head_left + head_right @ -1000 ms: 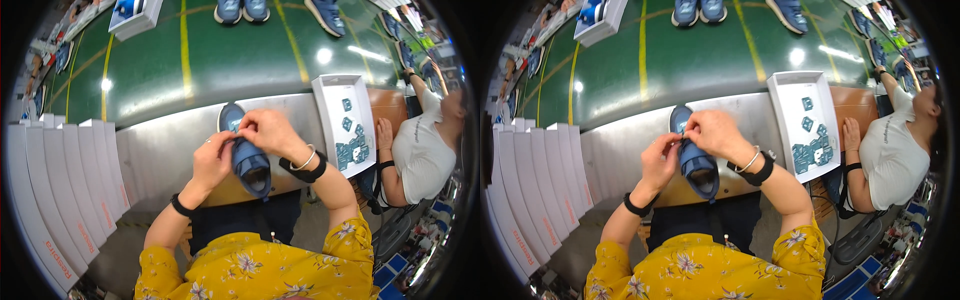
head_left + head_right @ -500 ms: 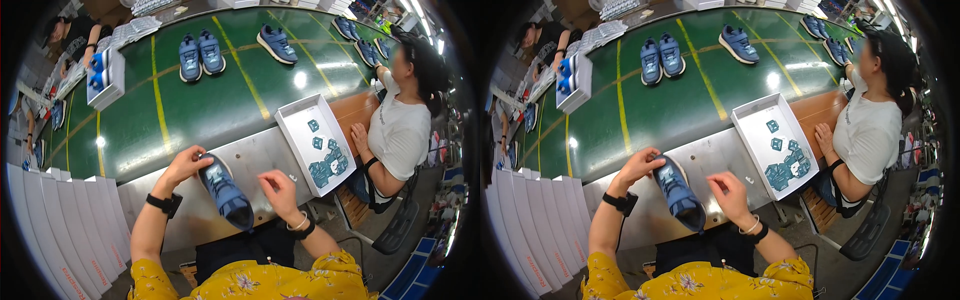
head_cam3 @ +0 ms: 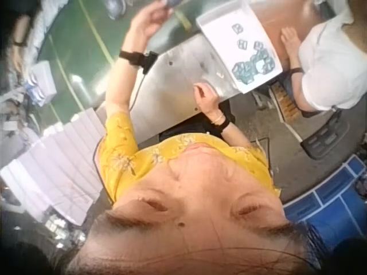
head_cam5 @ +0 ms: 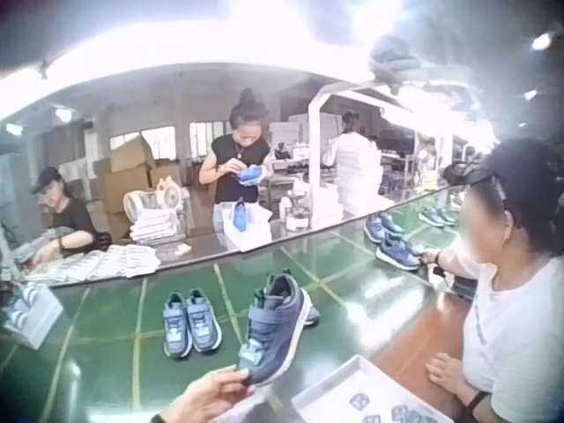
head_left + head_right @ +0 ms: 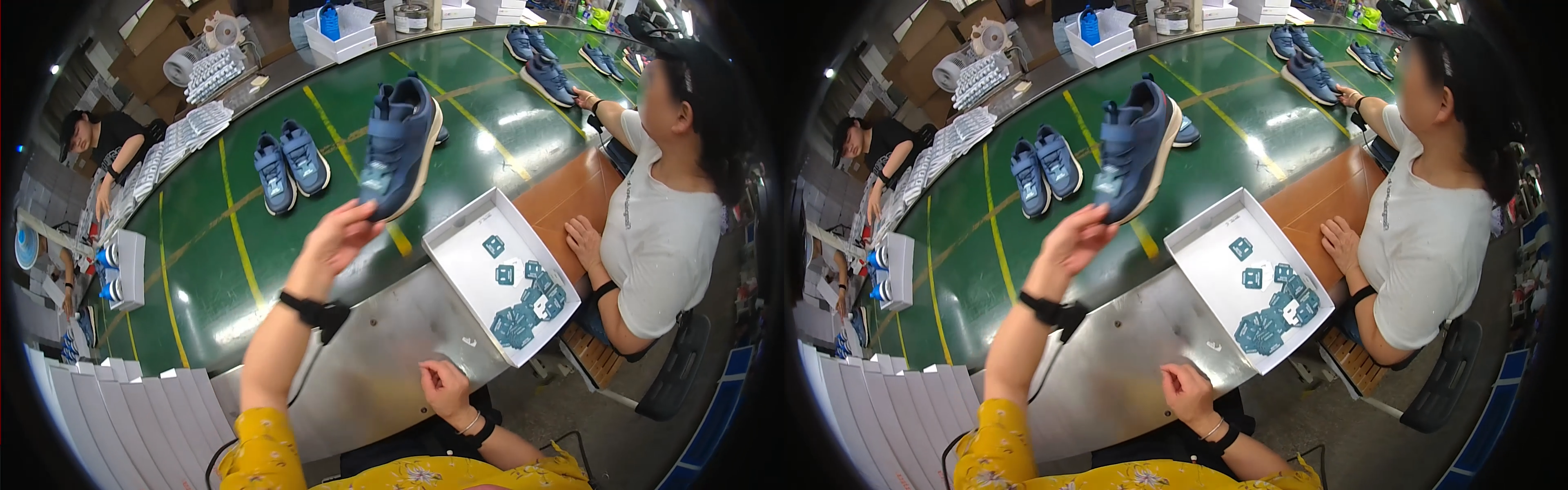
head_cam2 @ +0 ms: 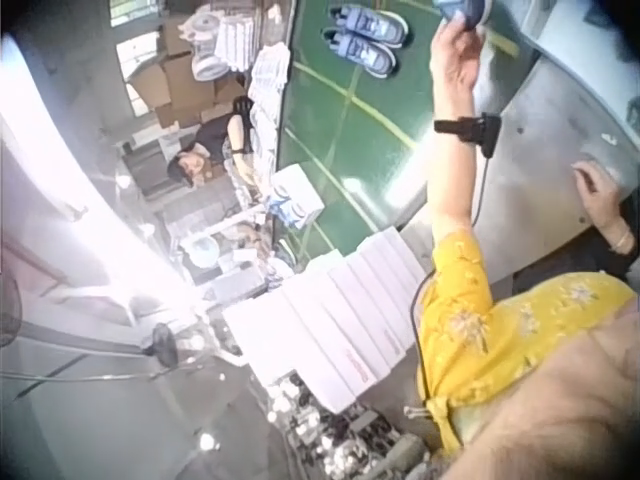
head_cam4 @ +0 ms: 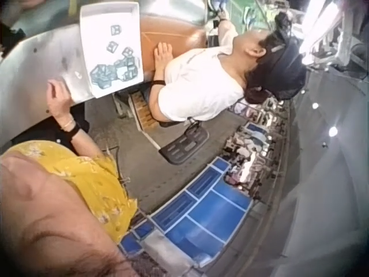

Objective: Attaching tags and checking shoes on a production assembly line.

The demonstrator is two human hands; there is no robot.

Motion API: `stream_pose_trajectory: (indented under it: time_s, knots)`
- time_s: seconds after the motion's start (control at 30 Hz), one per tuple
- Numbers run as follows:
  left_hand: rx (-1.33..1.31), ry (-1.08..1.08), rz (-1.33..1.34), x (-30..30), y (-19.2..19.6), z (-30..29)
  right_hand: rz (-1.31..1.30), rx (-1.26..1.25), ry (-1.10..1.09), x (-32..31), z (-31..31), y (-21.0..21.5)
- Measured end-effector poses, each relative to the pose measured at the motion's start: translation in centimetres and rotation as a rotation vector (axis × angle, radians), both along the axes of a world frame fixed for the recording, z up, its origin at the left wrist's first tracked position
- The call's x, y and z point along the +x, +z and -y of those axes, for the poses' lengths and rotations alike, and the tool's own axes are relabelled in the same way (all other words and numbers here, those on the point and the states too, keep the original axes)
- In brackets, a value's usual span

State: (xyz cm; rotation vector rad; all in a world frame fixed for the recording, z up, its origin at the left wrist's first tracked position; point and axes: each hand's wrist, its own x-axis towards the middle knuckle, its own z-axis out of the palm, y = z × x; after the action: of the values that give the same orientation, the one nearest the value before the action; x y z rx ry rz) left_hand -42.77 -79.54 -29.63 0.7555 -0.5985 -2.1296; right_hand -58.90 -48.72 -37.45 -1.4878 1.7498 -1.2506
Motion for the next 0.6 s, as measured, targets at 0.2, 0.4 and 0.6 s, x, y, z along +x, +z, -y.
stream_pose_trajectory:
  time_s: [0.2,0.4,0.6]
  knots:
    - [0.205,0.075,-0.122,-16.6,-4.5,9.8,-0.044,0.010,-0.005,0.4,0.0,-0.1]
    - [0.243,0.335,-0.173,-25.9,-6.1,16.7,-0.073,0.079,0.016,0.3,0.0,-0.2]
    - [0.171,0.023,0.156,-25.2,-9.2,21.3,-0.167,0.015,0.020,0.2,0.9,-0.7]
